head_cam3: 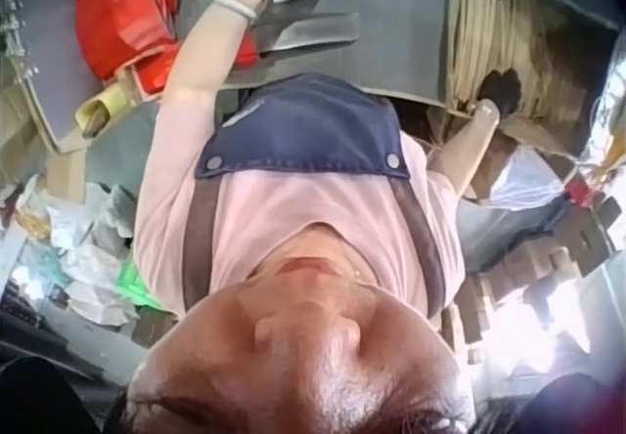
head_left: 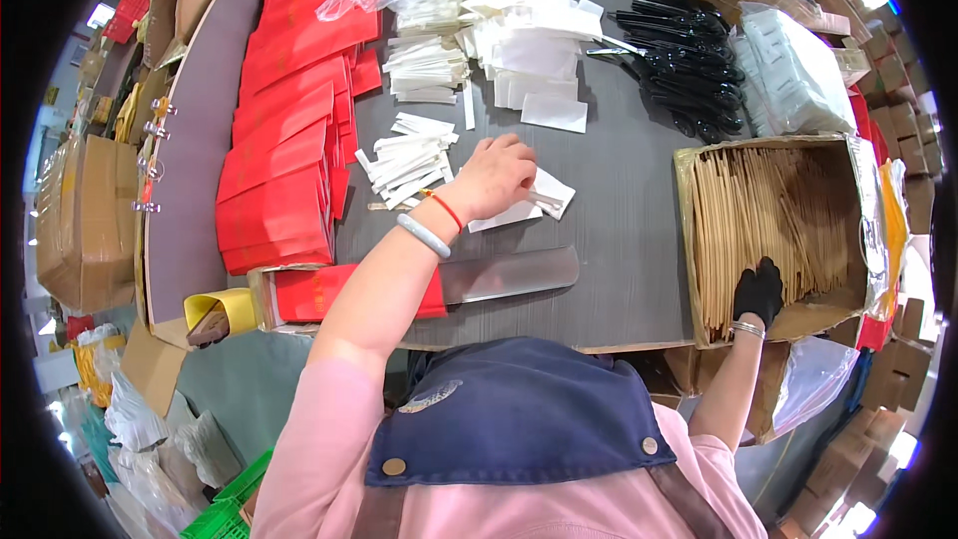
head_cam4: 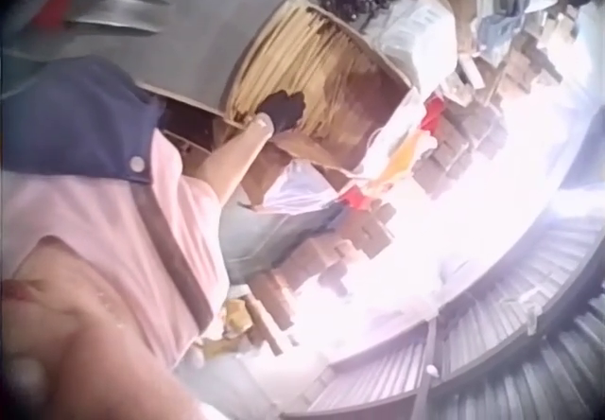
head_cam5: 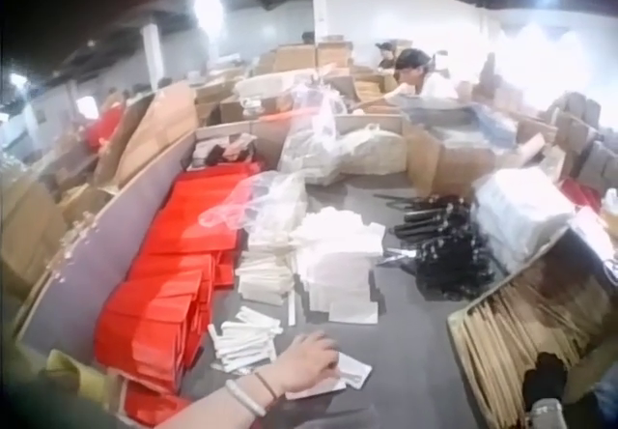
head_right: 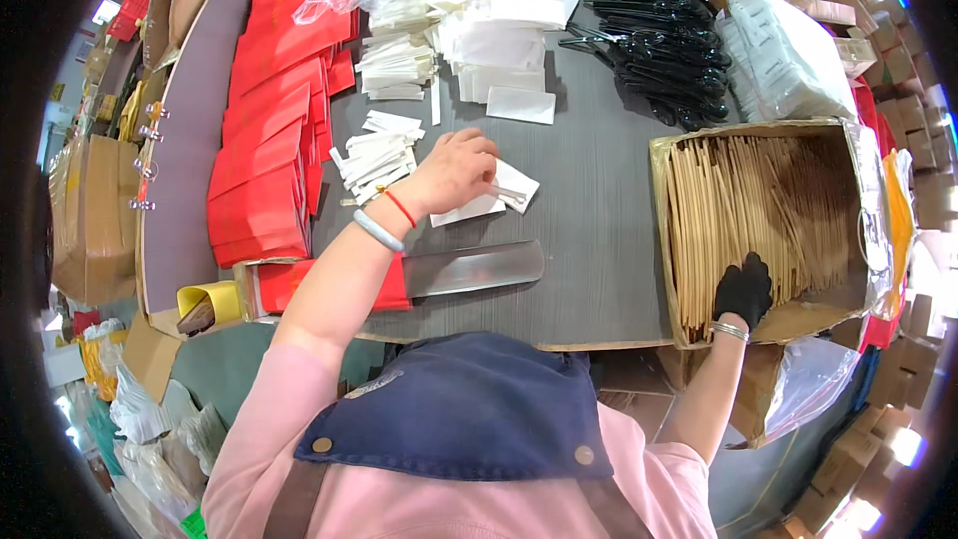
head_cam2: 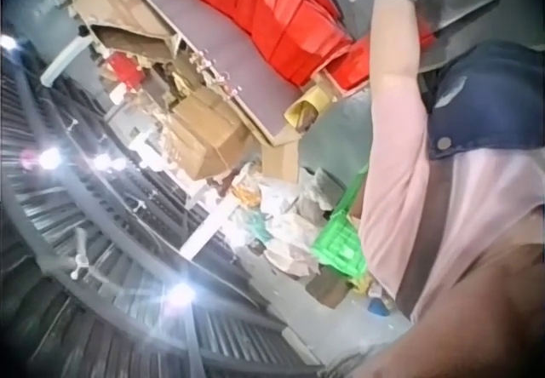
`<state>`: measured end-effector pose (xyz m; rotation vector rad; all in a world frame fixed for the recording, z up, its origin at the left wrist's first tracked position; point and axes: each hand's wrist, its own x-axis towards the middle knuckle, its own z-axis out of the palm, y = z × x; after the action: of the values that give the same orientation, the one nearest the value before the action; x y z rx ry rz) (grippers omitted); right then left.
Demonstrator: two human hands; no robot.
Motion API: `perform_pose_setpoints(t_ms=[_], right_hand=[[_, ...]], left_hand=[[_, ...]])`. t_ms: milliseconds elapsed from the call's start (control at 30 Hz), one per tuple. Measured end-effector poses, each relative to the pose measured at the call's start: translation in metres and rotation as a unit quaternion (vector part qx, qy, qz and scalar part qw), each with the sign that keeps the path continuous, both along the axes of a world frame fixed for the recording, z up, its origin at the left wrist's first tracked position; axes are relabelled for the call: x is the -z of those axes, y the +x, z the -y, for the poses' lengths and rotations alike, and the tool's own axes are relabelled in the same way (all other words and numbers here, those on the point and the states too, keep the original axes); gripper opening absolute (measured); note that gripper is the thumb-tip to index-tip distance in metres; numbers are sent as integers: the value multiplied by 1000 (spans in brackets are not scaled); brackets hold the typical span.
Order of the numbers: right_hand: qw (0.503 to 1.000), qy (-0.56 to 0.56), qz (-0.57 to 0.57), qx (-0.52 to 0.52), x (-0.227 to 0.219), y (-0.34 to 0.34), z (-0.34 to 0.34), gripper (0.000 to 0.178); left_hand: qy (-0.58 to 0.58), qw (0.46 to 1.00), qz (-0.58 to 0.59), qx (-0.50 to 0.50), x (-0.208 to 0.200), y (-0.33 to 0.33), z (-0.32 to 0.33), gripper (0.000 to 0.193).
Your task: Packaging disposable chopsticks into paper sleeves at a workstation.
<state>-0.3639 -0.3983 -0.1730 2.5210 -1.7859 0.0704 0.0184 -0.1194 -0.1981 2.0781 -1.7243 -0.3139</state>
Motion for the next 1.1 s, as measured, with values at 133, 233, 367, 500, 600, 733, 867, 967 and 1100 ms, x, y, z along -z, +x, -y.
perform_pose_setpoints(t_ms=[133, 233, 367, 500, 600, 733, 867, 967, 1100], right_hand=[[998, 53, 0, 37, -6, -4, 2, 39], [993, -31, 82, 76, 2, -24, 11, 40], [968, -59, 244, 0, -24, -18, -10, 41], [932, 143, 239, -230, -44, 60, -78, 21], [850, 211, 242, -417, -31, 109, -128, 25], [814, 250, 165, -498, -15, 124, -148, 28], [786, 219, 126, -565, 6, 146, -167, 32], [744, 247, 189, -592, 22, 160, -183, 21], [824, 220, 223, -472, 23, 155, -168, 8]], left_hand=[[-47, 999, -2, -27, -12, -4, -5, 5], [-78, 989, -108, -63, -34, -22, -21, 8], [-20, 954, -279, -105, -52, -60, -81, 12], [11, 988, -30, -148, -35, -87, -108, 16], [-12, 976, -55, -212, -40, -91, -122, 26], [-6, 974, -43, -224, -51, -86, -152, 52], [19, 979, -30, -201, -36, -92, -159, 67], [-4, 983, -25, -180, -34, -101, -135, 71], [12, 982, -1, -188, -39, -97, -132, 74]])
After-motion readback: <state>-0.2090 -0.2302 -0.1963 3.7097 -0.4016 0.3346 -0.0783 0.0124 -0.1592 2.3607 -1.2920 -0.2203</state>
